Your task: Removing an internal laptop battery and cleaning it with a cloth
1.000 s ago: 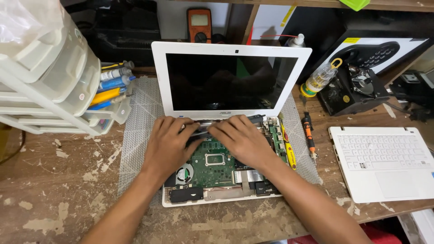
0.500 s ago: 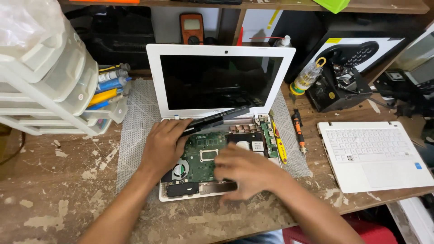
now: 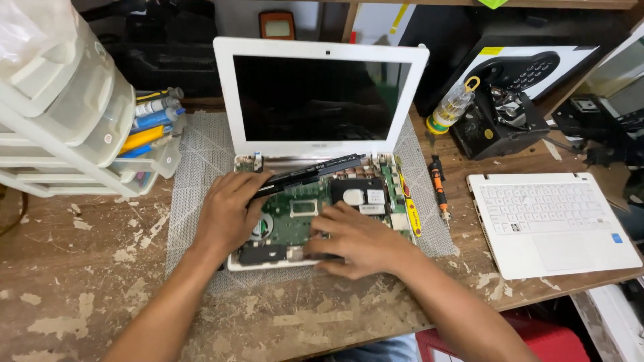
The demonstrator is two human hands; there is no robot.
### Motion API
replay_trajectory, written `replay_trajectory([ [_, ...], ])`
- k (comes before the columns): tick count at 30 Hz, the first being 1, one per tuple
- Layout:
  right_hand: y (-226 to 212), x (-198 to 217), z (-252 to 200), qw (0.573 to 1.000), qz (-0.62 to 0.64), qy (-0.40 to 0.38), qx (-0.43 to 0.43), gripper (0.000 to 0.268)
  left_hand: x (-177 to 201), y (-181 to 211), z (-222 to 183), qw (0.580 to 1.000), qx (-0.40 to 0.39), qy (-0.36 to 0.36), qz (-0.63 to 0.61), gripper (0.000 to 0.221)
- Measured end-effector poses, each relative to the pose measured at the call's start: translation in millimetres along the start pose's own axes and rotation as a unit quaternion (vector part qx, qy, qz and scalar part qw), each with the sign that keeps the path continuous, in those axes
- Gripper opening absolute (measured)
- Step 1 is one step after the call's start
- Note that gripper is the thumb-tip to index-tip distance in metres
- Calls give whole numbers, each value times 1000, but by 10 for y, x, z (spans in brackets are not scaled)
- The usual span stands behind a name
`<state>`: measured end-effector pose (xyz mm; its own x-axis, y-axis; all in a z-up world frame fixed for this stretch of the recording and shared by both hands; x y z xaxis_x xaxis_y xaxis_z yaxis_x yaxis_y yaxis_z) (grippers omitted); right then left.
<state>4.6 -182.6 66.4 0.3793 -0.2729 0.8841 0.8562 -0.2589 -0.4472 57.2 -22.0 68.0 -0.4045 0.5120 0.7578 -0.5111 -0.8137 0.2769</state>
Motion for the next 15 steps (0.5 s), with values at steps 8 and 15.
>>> replay_trajectory([
  [8,183,77,-69,999,11,50,-3,19,-19,23,5,1000,-7,0,-12,36],
  [15,311,119,-55,997,-16,65,-34,18,-44,-11,-21,1000,0,-9,-14,37],
])
Point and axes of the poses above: each hand's wrist, its own z-axis towards the middle knuckle, its own x-axis out of the back of the hand, y = z × x, the point moved 9 cm from there along z, towards the middle knuckle, and after that the axes turned 10 degrees about z, right-handed, at the moved point
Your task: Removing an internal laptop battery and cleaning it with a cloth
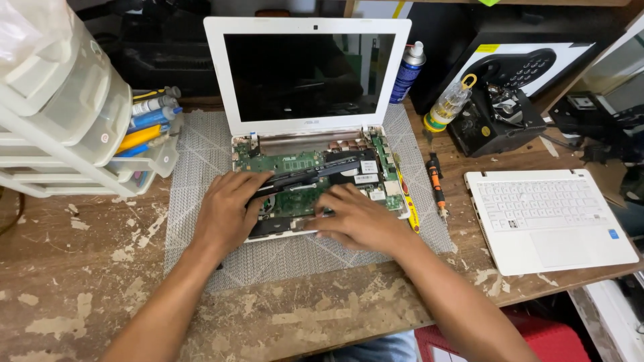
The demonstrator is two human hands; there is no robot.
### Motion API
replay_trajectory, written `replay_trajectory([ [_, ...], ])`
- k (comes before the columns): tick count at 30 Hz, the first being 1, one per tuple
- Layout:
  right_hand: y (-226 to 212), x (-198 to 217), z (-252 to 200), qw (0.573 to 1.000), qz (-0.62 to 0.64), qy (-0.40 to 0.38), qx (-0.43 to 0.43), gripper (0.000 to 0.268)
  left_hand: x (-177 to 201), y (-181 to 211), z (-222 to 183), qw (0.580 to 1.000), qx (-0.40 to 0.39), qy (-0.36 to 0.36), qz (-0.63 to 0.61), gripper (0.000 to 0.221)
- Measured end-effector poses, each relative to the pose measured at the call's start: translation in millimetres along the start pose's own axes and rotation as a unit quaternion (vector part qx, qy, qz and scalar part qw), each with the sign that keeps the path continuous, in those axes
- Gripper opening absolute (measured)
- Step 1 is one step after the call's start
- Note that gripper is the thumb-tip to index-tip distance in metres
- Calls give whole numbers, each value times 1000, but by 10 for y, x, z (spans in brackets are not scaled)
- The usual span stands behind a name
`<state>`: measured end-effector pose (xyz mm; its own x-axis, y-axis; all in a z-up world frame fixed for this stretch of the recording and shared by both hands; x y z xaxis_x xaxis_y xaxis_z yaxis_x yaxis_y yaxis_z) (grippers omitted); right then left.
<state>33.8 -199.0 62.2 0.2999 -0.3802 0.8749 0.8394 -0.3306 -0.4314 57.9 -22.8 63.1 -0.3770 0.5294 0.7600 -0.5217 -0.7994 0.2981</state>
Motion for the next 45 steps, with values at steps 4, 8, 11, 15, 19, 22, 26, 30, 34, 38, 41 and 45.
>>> replay_trajectory([
  [4,62,80,27,999,-12,36,-20,19,-56,-19,-22,1000,-6,-8,16,41],
  [8,68,129,55,998,-11,50,-32,15,-58,13,-6,1000,-6,-15,9,40],
  [11,97,167,43,997,-15,67,-45,15,-57,47,2,1000,-13,-19,14,38],
  [15,141,353,-60,988,79,129,-13,12,-87,49,-17,999,-27,-21,21,45],
  [19,434,574,-493,949,110,291,59,24,-102,98,-48,997,-59,-11,42,47],
  [22,428,780,-522,953,81,289,26,21,-43,317,-14,992,-111,-25,62,50],
  [26,332,733,-392,978,75,194,6,34,-134,586,-69,984,-137,-109,45,46],
  [30,251,537,-259,986,146,50,-68,38,-235,740,-150,976,-170,-122,53,50],
  [34,201,441,-223,972,204,-15,-115,30,-324,740,-192,974,-177,-134,54,54],
  [38,227,432,-230,968,209,-28,-134,29,-398,718,-249,970,-198,-121,72,51],
  [41,226,388,-223,966,217,-44,-134,41,-410,712,-273,969,-204,-114,78,49],
  [45,139,312,-181,964,222,-69,-129,46,-463,677,-299,968,-198,-124,87,56],
])
Point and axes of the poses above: each hand's wrist, its own z-axis towards the middle knuckle, its own x-axis out of the back of the hand, y = z × x, the point moved 9 cm from there along z, towards the middle knuckle, and after that the axes turned 10 degrees about z, right-handed, at the moved point
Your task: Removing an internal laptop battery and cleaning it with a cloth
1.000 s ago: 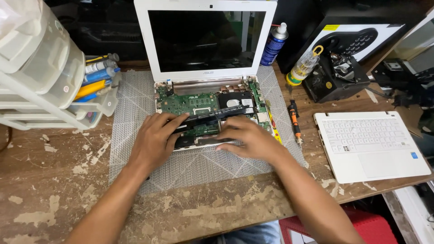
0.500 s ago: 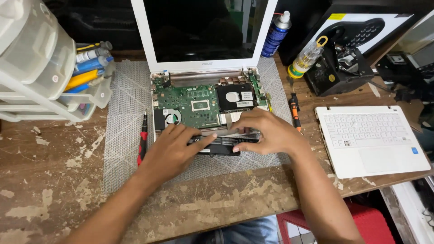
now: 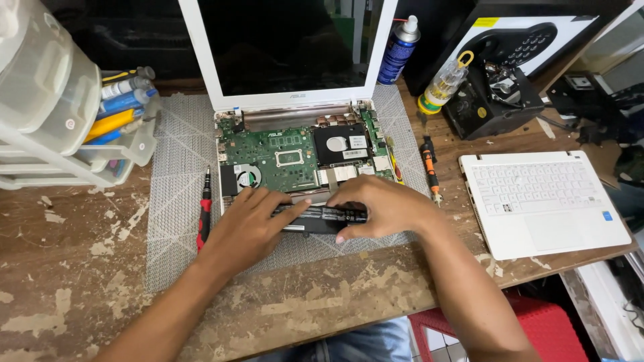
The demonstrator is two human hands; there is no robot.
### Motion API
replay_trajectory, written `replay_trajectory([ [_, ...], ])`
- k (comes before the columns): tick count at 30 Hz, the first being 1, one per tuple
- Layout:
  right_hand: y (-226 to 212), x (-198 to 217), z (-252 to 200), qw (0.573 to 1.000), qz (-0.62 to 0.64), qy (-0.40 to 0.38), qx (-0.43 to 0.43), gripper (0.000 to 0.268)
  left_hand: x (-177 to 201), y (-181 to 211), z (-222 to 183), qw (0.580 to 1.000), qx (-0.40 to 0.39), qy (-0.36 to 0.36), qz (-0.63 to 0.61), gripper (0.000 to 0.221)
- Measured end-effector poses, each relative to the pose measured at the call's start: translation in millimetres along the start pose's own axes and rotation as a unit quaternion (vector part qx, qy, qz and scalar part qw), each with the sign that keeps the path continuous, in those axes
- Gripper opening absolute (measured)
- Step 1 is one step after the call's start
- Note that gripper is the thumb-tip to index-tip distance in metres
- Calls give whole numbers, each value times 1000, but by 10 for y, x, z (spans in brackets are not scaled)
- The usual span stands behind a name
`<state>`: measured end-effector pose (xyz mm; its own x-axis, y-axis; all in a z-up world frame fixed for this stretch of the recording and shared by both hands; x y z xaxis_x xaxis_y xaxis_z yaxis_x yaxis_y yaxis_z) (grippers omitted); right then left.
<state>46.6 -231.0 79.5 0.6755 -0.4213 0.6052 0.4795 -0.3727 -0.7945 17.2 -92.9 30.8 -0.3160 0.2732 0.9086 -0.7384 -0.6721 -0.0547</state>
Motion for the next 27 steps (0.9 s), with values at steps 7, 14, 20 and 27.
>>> replay_trajectory([
  [7,47,-34,6,1000,-26,1,-11,50,171,-99,18,998,35,52,-5,65],
  [14,100,-65,10,999,-20,5,-27,52,259,-208,26,992,91,74,-54,71],
  [20,63,91,-31,990,19,132,48,47,417,-397,-73,910,247,190,-274,89],
  [27,72,147,-42,971,4,222,88,51,-251,-131,-129,717,278,89,-633,64],
])
Point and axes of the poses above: each hand's wrist, its own z-axis towards the middle knuckle, its own x-axis out of the back of the hand, y = z × x, the point moved 9 cm from there along z, towards the middle knuckle, and after that the axes turned 10 degrees about z, right-handed, at the moved point
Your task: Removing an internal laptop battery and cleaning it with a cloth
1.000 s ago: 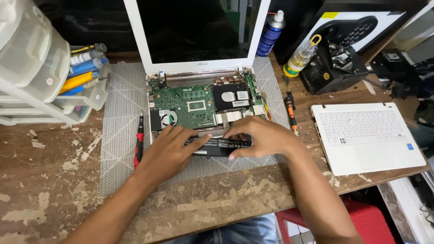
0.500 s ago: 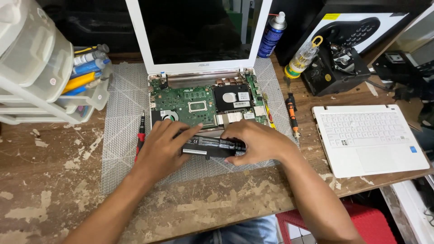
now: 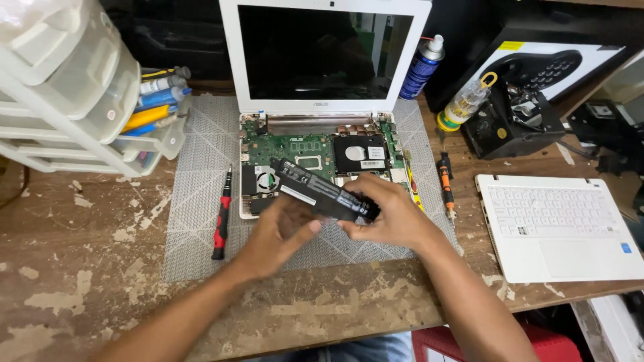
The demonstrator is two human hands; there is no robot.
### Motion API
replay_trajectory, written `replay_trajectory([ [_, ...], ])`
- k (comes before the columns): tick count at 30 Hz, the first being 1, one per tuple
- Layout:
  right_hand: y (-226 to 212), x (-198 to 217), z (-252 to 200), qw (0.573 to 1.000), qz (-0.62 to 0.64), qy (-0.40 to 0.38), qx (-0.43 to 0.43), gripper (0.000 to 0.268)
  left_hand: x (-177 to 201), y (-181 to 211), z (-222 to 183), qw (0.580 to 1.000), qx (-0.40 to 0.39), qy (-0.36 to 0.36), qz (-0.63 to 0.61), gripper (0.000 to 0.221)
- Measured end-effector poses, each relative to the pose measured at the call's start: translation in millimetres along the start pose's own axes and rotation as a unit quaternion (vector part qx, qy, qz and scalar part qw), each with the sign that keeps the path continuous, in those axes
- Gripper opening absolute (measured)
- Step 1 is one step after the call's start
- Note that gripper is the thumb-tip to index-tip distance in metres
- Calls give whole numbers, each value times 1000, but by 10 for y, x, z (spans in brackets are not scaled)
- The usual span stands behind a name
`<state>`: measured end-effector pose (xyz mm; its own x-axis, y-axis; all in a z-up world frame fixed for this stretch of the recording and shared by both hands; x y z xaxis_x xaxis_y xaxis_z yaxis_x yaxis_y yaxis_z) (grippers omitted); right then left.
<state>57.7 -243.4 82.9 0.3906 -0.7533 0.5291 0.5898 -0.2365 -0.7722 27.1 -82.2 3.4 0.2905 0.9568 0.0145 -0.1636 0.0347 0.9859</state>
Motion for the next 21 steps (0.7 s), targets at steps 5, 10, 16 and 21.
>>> replay_trajectory([
  [5,-111,-254,16,999,11,-28,-12,49,-141,394,105,999,-1,-23,38,34],
  [10,-140,-322,75,998,30,-39,-27,46,-41,11,49,990,71,43,-110,44],
  [16,-165,-359,63,997,39,-56,-37,50,30,-60,58,985,94,82,-119,47],
  [21,-165,-383,38,996,48,-61,-37,50,41,-36,51,984,86,84,-133,52],
])
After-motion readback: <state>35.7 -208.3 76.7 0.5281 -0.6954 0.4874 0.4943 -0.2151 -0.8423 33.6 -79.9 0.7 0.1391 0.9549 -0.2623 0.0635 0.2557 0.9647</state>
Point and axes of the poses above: each hand's wrist, its own z-axis towards the middle knuckle, its own x-axis out of the back of the hand, y = z × x, the point moved 9 cm from there along z, towards the middle knuckle, and after that the axes turned 10 degrees about z, right-handed, at the moved point
